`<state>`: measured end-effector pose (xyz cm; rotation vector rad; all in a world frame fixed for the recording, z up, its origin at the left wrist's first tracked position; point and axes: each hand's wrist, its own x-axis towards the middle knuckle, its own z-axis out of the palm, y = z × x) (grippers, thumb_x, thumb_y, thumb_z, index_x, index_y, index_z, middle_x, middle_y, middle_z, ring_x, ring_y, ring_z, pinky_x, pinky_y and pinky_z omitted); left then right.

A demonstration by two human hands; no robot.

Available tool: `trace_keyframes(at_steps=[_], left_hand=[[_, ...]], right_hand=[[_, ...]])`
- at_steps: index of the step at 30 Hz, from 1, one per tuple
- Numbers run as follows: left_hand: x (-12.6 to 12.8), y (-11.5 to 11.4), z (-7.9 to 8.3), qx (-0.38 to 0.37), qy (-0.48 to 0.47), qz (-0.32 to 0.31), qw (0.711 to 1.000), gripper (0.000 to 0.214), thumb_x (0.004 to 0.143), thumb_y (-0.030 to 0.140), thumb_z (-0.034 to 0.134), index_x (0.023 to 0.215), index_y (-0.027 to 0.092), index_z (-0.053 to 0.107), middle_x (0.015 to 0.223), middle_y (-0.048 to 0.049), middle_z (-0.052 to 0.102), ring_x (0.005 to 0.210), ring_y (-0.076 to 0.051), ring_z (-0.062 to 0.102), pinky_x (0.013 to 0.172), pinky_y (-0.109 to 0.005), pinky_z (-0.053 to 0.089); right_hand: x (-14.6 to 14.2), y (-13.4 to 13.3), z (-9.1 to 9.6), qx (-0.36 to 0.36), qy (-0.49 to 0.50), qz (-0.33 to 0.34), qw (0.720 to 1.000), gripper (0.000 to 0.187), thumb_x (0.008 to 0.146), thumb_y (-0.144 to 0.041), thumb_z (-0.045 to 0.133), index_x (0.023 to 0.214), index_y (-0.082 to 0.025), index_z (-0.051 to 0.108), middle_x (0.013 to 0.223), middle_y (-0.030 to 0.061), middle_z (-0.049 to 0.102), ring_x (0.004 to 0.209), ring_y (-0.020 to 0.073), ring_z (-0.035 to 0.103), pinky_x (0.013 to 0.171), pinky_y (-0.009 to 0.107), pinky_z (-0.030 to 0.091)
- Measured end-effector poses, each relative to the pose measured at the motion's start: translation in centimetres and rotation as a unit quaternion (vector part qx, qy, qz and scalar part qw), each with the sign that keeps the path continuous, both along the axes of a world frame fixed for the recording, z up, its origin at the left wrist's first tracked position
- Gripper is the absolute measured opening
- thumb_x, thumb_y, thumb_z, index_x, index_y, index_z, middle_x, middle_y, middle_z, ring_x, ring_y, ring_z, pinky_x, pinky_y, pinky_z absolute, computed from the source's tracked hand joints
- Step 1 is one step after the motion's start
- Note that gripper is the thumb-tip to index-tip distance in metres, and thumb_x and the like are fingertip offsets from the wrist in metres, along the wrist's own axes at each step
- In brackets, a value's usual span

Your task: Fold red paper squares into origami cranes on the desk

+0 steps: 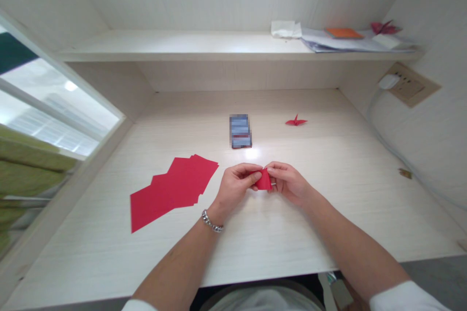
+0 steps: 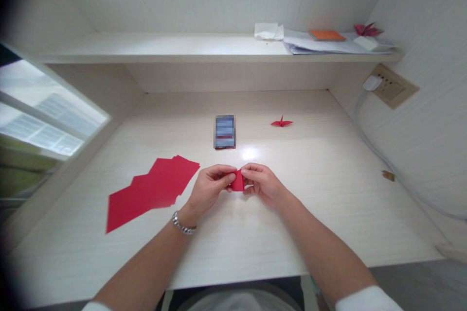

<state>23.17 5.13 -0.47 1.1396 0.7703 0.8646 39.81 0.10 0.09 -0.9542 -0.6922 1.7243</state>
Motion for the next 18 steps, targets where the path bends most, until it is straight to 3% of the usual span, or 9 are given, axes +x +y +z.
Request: trace_keyframes(at_steps=[18], left_hand=[[-0.47,0.14,0.08,0.065,0.034,-0.005,0.997,0.017,0.07,0.025,0.077,0.085,0.018,0.078,0.083,-0.0069,0.073,0.058,-0.012,0.061,0.052,-0.024,0.051]], right_hand=[[0.1,-0.05,-0.41,-0.006,0.023,0.018,1.0,0.02,0.076,-0.034,0.072,0.083,-0.017,0.064,0.074,0.0038,0.068,0.069,0.0175,0.067,0.054,0.024,0.048]])
